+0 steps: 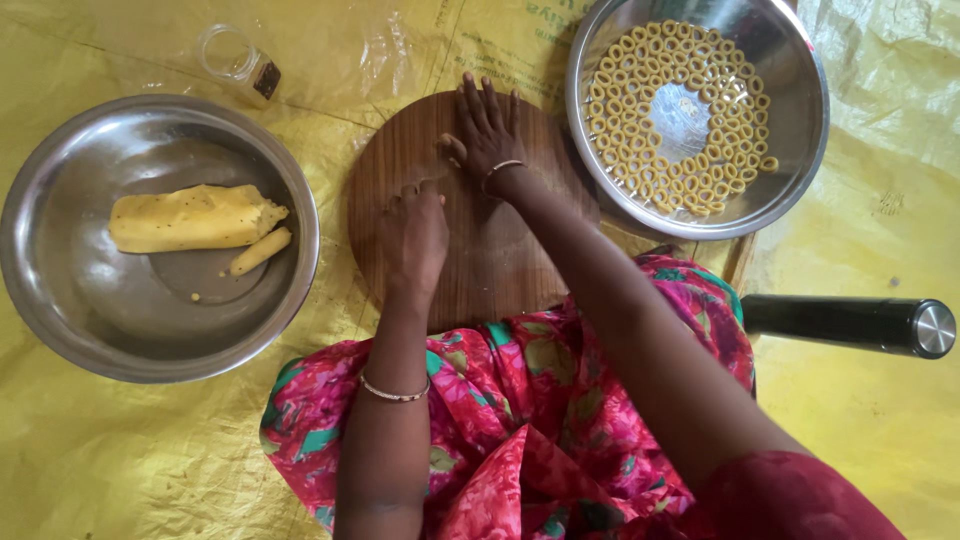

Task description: The person rolls small pieces of dough into thin ropes on a wooden board, then joins the ends to form rings and places them into a metal bowl. The process is repeated continuously with fresh dough pieces.

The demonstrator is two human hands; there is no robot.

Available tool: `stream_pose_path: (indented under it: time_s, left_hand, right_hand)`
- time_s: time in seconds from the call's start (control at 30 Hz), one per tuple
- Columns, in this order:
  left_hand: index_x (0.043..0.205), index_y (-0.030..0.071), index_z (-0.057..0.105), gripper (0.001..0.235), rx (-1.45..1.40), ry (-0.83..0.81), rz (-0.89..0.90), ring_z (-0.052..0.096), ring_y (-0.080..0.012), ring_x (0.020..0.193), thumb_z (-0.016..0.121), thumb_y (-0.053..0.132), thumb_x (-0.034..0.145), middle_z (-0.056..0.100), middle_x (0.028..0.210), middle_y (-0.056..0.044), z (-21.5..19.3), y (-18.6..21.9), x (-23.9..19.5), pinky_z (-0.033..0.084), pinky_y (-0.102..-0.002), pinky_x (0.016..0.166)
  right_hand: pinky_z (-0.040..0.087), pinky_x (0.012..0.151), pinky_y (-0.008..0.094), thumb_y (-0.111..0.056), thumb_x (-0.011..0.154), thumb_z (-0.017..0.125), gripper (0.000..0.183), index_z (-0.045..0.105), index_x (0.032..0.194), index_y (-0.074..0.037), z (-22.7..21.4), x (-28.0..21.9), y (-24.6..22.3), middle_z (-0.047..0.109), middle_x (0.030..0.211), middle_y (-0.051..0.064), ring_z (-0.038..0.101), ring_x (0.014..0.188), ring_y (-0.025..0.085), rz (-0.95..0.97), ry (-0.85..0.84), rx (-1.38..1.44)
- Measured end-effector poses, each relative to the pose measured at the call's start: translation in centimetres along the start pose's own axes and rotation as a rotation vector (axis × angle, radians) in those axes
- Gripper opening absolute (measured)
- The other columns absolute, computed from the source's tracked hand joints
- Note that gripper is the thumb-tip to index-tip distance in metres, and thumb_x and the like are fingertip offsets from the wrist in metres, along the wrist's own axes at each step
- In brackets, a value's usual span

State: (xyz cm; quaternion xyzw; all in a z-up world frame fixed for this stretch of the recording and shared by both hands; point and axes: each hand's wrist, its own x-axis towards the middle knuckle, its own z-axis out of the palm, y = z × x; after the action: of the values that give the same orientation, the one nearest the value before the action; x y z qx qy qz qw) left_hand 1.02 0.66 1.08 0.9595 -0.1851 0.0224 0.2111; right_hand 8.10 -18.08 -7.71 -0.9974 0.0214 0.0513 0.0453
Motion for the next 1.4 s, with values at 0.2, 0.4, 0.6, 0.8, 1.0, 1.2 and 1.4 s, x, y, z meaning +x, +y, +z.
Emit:
stream_pose_path:
  time_s: [0.2,0.4,0.6,0.8,1.0,1.2,1.4]
  left_hand:
    - [0.111,0.007,0.070,0.021,0.039,-0.028,0.009,0.070,-0.0361,0.095,0.063,0.022,0.097,0.071,0.107,-0.018,0.2,0.0,0.2,0.054,-0.051,0.084]
    - [0.114,0.007,0.070,0.025,0.018,0.002,0.024,0.070,-0.0379,0.096,0.064,0.023,0.095,0.071,0.108,-0.019,1.2,0.3,-0.4,0.053,-0.053,0.084]
    - [0.110,0.010,0.071,0.018,0.073,-0.107,0.000,0.071,-0.0357,0.100,0.062,0.021,0.098,0.071,0.108,-0.018,1.1,-0.4,-0.8,0.054,-0.052,0.089]
    - [0.111,0.004,0.070,0.023,0.052,-0.096,0.026,0.071,-0.0374,0.095,0.060,0.022,0.101,0.070,0.107,-0.022,0.4,-0.2,-0.6,0.054,-0.051,0.082]
    - [0.112,0.005,0.069,0.024,0.036,-0.084,0.017,0.070,-0.0381,0.097,0.060,0.023,0.100,0.070,0.108,-0.022,0.0,0.7,-0.6,0.054,-0.052,0.083]
    - [0.118,0.007,0.067,0.025,0.015,-0.053,0.042,0.069,-0.0372,0.099,0.060,0.024,0.101,0.069,0.111,-0.020,1.8,-0.4,-0.3,0.055,-0.051,0.085]
    - [0.121,0.010,0.066,0.028,0.028,-0.087,0.009,0.070,-0.0377,0.103,0.064,0.028,0.100,0.070,0.120,-0.018,3.9,-3.0,-0.7,0.055,-0.052,0.084]
  right_hand:
    - [-0.009,0.124,0.059,-0.063,0.105,0.034,0.086,0.015,0.168,-0.008,1.0,-10.3,-0.1,0.008,0.175,0.013,0.000,0.161,0.032,-0.219,0.178,-0.103]
    - [0.012,0.124,0.057,-0.042,0.095,0.061,0.063,0.044,0.149,-0.014,0.1,-17.7,2.2,0.044,0.156,0.009,0.036,0.149,0.029,-0.326,0.148,0.096]
    - [0.049,0.100,0.046,-0.013,0.088,0.070,0.039,0.063,0.127,-0.012,-3.7,-15.6,0.7,0.062,0.118,0.011,0.060,0.115,0.034,-0.296,0.203,0.357]
    - [0.062,0.091,0.039,-0.001,0.096,0.070,0.025,0.070,0.119,-0.012,-2.5,-14.5,4.0,0.065,0.123,0.011,0.069,0.108,0.032,-0.089,0.544,0.834]
    - [0.040,0.121,0.047,-0.017,0.099,0.063,0.052,0.053,0.148,-0.007,3.1,-18.0,4.9,0.047,0.159,0.017,0.041,0.152,0.039,-0.106,0.318,0.453]
    - [0.001,0.128,0.058,-0.055,0.105,0.045,0.082,0.023,0.165,-0.003,1.2,-10.9,3.9,0.012,0.174,0.016,0.006,0.162,0.035,-0.222,0.178,0.058]
    - [-0.008,0.124,0.066,-0.058,0.107,0.033,0.080,0.016,0.167,-0.008,-2.8,0.1,0.9,0.005,0.175,0.011,-0.003,0.161,0.032,-0.059,0.095,0.026]
